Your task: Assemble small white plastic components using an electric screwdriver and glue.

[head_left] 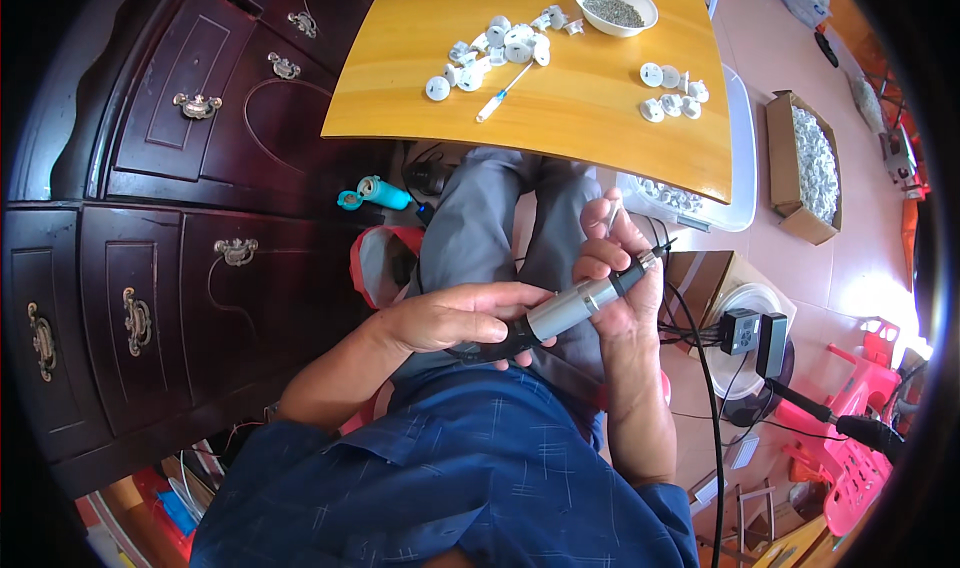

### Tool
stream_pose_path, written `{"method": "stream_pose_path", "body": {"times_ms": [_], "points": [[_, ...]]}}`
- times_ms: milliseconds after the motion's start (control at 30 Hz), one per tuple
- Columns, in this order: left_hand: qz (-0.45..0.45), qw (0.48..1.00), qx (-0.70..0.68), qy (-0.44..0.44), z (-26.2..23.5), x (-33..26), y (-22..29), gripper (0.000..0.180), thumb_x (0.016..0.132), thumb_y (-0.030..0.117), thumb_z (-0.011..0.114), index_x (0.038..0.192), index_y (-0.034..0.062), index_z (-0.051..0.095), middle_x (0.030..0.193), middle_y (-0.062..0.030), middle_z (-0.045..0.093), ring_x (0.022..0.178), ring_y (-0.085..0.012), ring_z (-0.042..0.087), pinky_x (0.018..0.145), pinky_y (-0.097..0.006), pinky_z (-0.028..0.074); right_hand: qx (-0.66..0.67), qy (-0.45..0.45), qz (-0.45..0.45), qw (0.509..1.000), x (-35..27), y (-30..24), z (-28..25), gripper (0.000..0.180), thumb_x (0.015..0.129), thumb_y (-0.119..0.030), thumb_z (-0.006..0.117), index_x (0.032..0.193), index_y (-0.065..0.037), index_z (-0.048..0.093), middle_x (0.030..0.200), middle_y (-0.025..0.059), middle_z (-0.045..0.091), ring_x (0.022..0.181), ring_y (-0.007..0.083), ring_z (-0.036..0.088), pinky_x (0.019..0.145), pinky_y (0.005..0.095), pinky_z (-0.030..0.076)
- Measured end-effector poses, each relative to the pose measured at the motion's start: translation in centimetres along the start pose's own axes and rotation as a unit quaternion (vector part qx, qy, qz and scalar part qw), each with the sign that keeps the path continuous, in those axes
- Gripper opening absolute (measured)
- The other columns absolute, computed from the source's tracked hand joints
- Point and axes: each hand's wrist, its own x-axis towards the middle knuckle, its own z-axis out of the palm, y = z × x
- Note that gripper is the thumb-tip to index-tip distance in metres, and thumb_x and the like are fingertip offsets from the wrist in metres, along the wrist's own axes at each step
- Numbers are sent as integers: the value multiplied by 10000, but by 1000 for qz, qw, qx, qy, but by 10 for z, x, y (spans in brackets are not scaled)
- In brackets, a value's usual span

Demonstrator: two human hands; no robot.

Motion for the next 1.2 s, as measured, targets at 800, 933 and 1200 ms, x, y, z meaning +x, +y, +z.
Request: {"method": "stream_pose_path", "body": {"times_ms": [800,933,1200], "points": [[19,1000,-2,-4,8,-6,-1,695,955,175,524,1526,-30,185,1378,-209,493,1069,-211,605,875,-326,504,36,-37,21,998,0,0,1,226,1030,-145,438,1197,-81,577,1076,76,614,559,54,508,529,252,486],[23,999,34,-3,10,-5,3,675,985,209,507,1525,-33,183,1371,-203,497,1071,-212,601,876,-333,506,34,-45,21,998,0,-2,1,221,1029,-145,441,1192,-87,579,1073,78,615,562,55,512,532,254,489],[116,734,622,245,43,11,9,893,723,79,769,1487,41,307,1214,-187,575,1057,-300,632,898,-393,511,-51,67,-77,993,6,-3,-9,225,962,-135,581,1185,-115,565,1008,51,652,588,69,527,555,256,486]]}}
